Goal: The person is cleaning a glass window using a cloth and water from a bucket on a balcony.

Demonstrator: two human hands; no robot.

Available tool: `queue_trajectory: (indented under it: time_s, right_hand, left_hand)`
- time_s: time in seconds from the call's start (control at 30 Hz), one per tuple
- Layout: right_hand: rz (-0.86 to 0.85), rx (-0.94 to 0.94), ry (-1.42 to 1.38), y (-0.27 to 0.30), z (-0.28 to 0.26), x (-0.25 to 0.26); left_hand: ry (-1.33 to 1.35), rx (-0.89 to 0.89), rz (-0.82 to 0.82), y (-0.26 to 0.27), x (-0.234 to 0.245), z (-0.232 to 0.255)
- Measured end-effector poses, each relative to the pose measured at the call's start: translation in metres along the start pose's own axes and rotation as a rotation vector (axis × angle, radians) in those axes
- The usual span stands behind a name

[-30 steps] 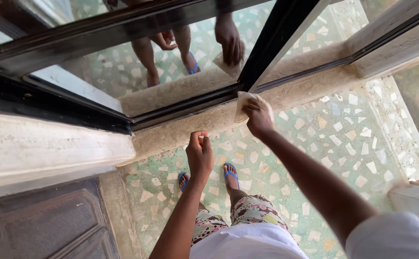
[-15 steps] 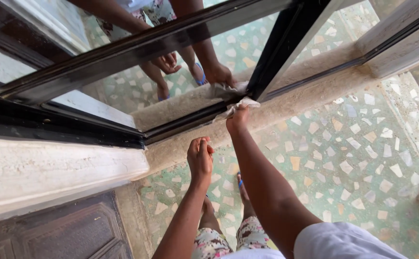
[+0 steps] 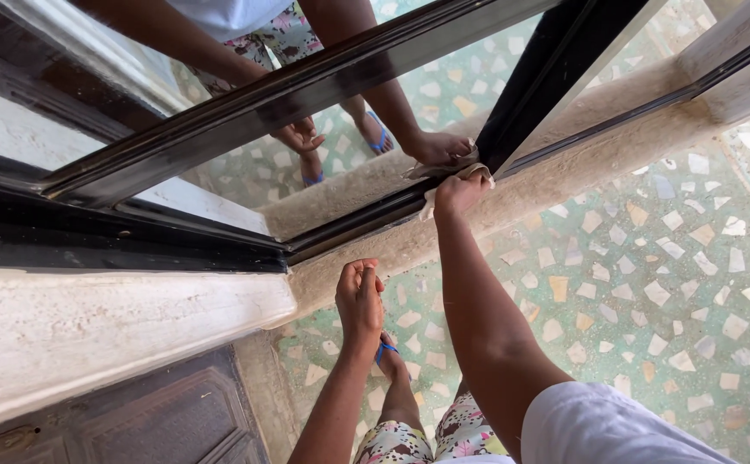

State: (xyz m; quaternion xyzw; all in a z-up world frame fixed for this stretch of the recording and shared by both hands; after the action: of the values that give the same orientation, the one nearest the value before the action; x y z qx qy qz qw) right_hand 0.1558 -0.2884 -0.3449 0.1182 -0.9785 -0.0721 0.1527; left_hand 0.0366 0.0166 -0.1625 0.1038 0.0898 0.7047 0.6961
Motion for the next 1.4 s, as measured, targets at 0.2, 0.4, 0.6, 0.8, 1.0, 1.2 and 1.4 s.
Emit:
queue_trajectory:
  time_s: [0.2,0.4,0.6,0.8,1.0,1.2,1.4]
  right_hand:
    - [0.018,0.148,0.133,0.048,-0.008,0.013]
    - [0.006,0.321,0.143,0.151,-0.006,-0.004]
    - [-0.219,0.071,0.066,0.144,0.025,-0.019]
    - [-0.047,-0.038,0.046,0.110,0.017,-0.007]
    - [-0.414,-0.053,0.054,0.201,0.084,-0.065]
    - [-0.583,-0.682,-0.857,0.183,0.091,-0.054]
    - [-0.659,-0.479,-1.105,0.180,-0.010,-0.025]
  left_hand:
    - [0.025,-0.017,-0.019,-0.007,0.008,-0.006]
    - [0.078,-0.052,0.000,-0.022,0.022,-0.014]
    - [0.146,0.002,0.075,-0.037,0.026,-0.013]
    - [0.162,-0.069,0.081,-0.044,0.034,-0.007]
    - [0.071,-0.004,0.095,-0.036,0.047,-0.006]
    - [0.178,-0.108,0.083,-0.036,0.065,0.002]
    - [0.214,-0.086,0.087,-0.039,0.062,0.011]
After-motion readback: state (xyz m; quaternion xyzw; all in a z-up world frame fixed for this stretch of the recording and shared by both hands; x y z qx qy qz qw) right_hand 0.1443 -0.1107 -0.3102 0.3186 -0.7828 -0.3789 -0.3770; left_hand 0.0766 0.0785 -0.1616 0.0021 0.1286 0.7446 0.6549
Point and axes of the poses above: each hand's wrist, its own y-axis away from the middle knuckle, its own x-axis out of the back of the hand, z = x × y, the point moved 7 cm from there along -y, towards the middle knuckle, and after that the axes turned 8 degrees about -x, right-handed, at the moved point
